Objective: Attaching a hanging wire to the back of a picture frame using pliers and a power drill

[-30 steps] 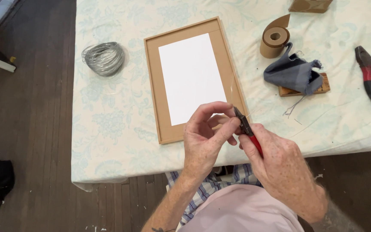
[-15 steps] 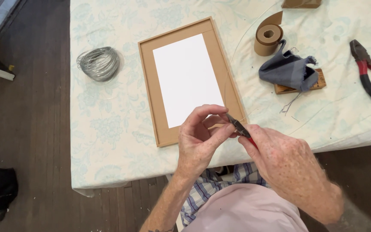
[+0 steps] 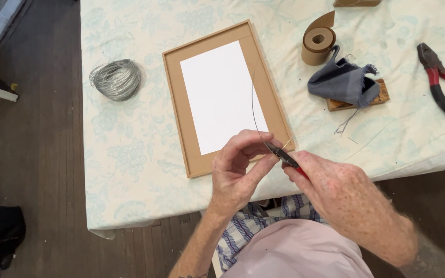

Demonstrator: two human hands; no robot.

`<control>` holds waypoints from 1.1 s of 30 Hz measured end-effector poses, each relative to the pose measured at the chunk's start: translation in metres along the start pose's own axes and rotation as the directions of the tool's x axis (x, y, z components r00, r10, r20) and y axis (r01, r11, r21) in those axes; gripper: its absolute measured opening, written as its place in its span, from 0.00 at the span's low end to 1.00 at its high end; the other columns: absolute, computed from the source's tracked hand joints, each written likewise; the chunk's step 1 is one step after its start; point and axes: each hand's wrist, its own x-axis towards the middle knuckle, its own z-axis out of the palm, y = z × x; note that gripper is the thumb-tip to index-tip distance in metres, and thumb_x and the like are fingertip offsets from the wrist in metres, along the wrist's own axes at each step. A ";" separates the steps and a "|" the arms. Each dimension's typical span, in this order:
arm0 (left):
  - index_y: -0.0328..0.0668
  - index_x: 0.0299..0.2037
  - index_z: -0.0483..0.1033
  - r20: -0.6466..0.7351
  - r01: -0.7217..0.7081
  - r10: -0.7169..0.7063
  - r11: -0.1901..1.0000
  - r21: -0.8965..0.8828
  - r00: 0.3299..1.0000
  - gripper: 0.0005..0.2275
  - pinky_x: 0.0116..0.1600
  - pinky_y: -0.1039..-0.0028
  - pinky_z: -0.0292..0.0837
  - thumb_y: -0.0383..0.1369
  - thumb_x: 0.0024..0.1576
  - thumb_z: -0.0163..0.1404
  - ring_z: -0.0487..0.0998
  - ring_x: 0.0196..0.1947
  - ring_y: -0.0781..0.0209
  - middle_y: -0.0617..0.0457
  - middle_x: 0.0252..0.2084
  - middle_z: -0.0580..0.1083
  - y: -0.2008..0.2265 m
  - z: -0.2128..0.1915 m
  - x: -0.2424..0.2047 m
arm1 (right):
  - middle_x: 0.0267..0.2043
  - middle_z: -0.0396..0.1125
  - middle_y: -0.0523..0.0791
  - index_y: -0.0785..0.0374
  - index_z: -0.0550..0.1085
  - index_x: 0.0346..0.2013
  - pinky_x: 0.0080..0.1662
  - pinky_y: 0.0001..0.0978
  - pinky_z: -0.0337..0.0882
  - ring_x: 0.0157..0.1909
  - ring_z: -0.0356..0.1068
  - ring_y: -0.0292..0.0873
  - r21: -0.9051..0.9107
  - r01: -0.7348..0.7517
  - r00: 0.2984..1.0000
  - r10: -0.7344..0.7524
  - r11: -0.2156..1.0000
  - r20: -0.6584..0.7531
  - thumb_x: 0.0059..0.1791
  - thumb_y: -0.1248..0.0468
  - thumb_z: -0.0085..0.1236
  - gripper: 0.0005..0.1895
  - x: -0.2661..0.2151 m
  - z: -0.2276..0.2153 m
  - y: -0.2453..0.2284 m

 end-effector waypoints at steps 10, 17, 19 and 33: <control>0.35 0.52 0.72 0.026 -0.141 0.139 0.984 0.113 0.990 0.11 0.57 0.65 0.85 0.18 0.61 0.54 0.81 0.48 0.50 0.42 0.47 0.75 0.001 -0.001 0.001 | 0.18 0.57 0.40 0.59 0.74 0.31 0.27 0.33 0.59 0.21 0.53 0.37 0.475 -0.072 0.996 0.089 0.877 -0.013 0.53 0.62 0.55 0.07 0.016 -0.007 -0.007; 0.38 0.58 0.70 0.028 -0.162 0.160 0.981 0.108 0.987 0.15 0.58 0.66 0.85 0.17 0.63 0.53 0.80 0.50 0.50 0.41 0.48 0.76 -0.005 0.000 -0.001 | 0.13 0.58 0.41 0.61 0.76 0.31 0.21 0.37 0.58 0.14 0.54 0.38 0.263 0.122 0.974 -0.064 0.957 -0.219 0.47 0.67 0.54 0.04 0.021 0.009 0.007; 0.33 0.55 0.73 -0.022 -0.161 0.163 0.984 0.079 0.986 0.15 0.54 0.65 0.85 0.16 0.59 0.56 0.82 0.46 0.52 0.42 0.45 0.77 -0.017 0.000 -0.001 | 0.09 0.60 0.40 0.59 0.74 0.23 0.20 0.28 0.60 0.12 0.59 0.37 0.316 0.052 0.986 0.002 0.947 -0.166 0.49 0.61 0.56 0.10 0.026 0.014 0.013; 0.32 0.45 0.77 -0.217 0.153 -0.173 0.983 -0.104 0.961 0.05 0.47 0.65 0.85 0.25 0.62 0.53 0.83 0.36 0.55 0.44 0.34 0.79 -0.005 0.002 0.009 | 0.25 0.70 0.39 0.59 0.80 0.33 0.33 0.28 0.65 0.26 0.65 0.35 0.502 -0.361 0.930 0.259 0.786 0.263 0.52 0.57 0.58 0.10 0.005 -0.010 0.023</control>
